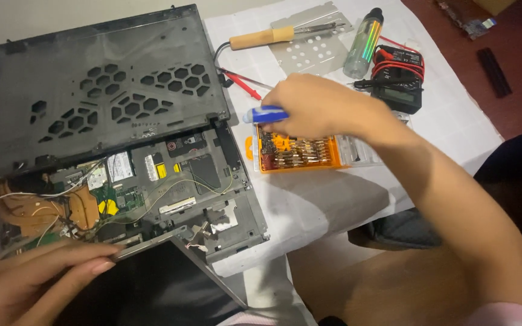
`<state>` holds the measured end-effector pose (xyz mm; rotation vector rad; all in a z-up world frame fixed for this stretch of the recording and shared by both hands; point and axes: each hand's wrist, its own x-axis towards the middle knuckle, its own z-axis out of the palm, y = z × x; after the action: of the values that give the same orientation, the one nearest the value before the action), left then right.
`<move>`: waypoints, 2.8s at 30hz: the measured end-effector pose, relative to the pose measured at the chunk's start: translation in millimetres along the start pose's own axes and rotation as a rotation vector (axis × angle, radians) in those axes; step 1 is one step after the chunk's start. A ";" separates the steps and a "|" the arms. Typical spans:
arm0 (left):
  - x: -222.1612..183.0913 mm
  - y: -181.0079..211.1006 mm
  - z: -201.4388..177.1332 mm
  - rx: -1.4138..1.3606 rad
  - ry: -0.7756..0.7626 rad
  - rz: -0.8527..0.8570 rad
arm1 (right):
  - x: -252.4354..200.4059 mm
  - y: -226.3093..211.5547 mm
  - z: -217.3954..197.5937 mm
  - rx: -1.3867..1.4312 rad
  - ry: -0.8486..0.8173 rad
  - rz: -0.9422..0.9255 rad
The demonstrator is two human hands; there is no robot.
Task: Disassembling a laptop by removing screws and the display panel to access internal hardware.
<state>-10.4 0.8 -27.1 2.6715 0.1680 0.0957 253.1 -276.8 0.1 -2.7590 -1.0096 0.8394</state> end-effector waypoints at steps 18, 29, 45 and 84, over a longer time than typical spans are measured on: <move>1.4 -1.8 -2.7 0.067 -0.115 -0.109 | -3.9 8.6 15.7 -0.096 -0.011 -0.012; -0.4 -9.2 0.5 0.051 -0.092 -0.064 | -2.5 8.3 12.6 -0.103 0.004 -0.002; -1.9 -3.3 1.0 -0.048 -0.025 0.001 | 1.0 4.9 9.5 -0.187 0.048 -0.016; -3.7 -7.5 2.4 -0.060 0.023 0.096 | -3.5 10.0 19.5 -0.172 0.014 -0.017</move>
<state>-14.6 5.8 -32.8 2.6191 0.0438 0.1594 246.4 -288.7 -17.4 -2.8876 -1.1528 0.7631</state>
